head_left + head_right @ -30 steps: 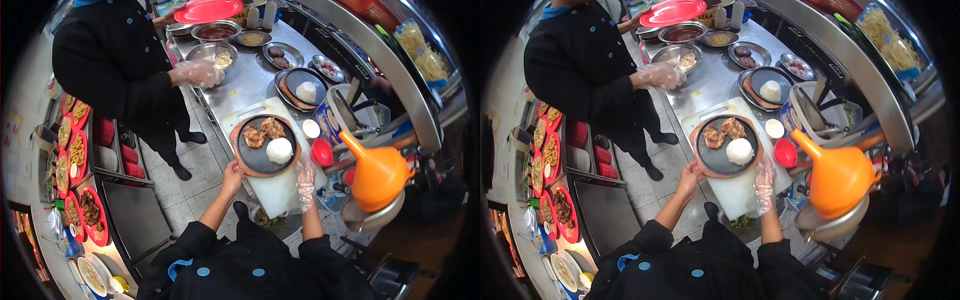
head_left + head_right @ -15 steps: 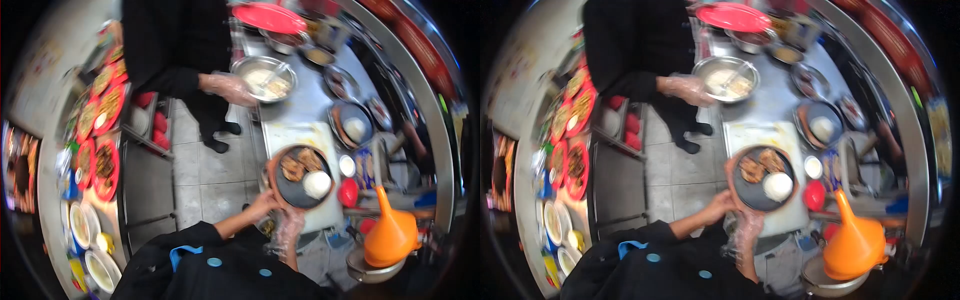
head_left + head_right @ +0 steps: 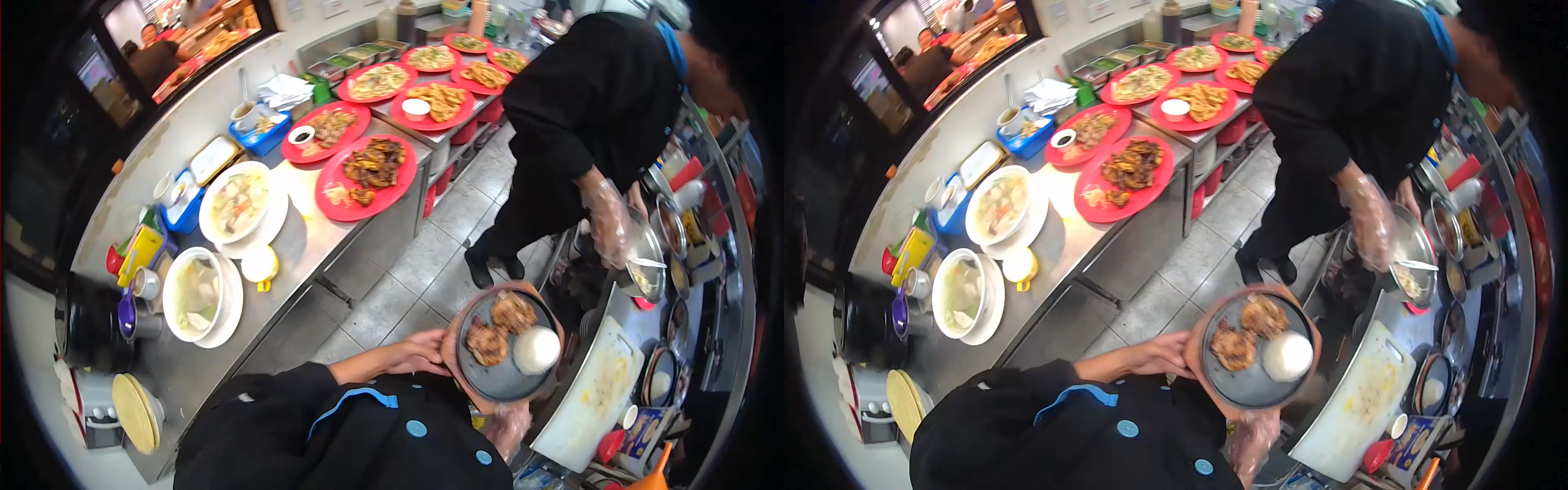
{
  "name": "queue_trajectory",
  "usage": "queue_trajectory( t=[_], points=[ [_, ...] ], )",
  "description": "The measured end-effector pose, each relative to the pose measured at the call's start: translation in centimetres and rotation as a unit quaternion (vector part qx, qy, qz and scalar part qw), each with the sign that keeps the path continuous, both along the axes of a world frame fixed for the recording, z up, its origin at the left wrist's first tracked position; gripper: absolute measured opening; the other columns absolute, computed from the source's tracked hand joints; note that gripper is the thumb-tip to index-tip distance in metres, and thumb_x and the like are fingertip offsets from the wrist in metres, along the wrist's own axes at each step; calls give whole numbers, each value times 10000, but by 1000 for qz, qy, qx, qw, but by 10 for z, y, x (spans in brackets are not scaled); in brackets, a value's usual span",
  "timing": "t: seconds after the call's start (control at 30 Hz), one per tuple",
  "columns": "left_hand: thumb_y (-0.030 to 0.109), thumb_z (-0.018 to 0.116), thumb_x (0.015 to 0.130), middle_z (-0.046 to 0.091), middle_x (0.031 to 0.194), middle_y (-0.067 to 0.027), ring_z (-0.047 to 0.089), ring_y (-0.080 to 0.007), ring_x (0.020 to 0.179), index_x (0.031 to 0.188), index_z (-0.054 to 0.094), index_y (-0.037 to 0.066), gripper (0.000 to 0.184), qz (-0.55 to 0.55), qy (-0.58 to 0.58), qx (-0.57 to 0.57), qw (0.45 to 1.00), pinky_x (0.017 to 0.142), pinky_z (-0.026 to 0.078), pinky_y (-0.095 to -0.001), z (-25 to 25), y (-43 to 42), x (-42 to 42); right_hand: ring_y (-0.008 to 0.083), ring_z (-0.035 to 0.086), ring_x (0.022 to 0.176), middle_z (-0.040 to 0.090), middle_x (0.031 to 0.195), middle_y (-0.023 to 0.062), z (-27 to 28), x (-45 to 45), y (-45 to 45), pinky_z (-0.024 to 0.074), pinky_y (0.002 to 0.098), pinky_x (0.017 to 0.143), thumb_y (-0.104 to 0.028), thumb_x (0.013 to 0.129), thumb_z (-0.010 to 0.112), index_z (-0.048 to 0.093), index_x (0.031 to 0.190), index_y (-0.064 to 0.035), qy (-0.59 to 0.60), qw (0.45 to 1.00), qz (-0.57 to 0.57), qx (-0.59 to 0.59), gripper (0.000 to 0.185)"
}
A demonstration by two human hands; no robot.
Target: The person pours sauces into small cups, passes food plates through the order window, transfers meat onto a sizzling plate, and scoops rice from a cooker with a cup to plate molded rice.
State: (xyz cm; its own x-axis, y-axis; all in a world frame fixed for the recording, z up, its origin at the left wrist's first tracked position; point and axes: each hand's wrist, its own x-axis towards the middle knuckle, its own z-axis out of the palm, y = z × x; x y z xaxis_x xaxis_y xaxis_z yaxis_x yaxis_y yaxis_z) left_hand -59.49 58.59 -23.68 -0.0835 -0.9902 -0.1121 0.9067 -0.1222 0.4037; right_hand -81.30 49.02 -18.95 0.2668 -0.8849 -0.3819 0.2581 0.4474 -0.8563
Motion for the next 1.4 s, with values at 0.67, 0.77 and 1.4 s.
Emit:
queue_trajectory(
  t=[0.67,0.77,1.4],
  points=[
    [41,509,671,405,1263,-159,469,-305,1116,1345,206,42,739,851,-213,119,466,887,461,-451,139,171,231,237,579,894,597,1006,113,-24,790,-37,475,373,748,-377,758,614,552,1031,-68,-24,753,658,-20,417],
    [33,503,680,402,1260,-182,471,-312,1113,1327,222,15,706,887,-178,113,411,894,458,-456,145,162,253,250,611,840,627,922,117,-81,921,-26,482,384,659,-374,747,599,608,897,-105,56,793,601,-81,308],
    [36,513,685,398,1253,-214,447,-303,1140,1299,226,-55,684,938,-144,153,276,946,420,-432,142,140,240,317,617,870,629,894,203,-64,987,-12,501,365,743,-246,708,597,650,803,6,323,489,550,-594,274]
  ],
)
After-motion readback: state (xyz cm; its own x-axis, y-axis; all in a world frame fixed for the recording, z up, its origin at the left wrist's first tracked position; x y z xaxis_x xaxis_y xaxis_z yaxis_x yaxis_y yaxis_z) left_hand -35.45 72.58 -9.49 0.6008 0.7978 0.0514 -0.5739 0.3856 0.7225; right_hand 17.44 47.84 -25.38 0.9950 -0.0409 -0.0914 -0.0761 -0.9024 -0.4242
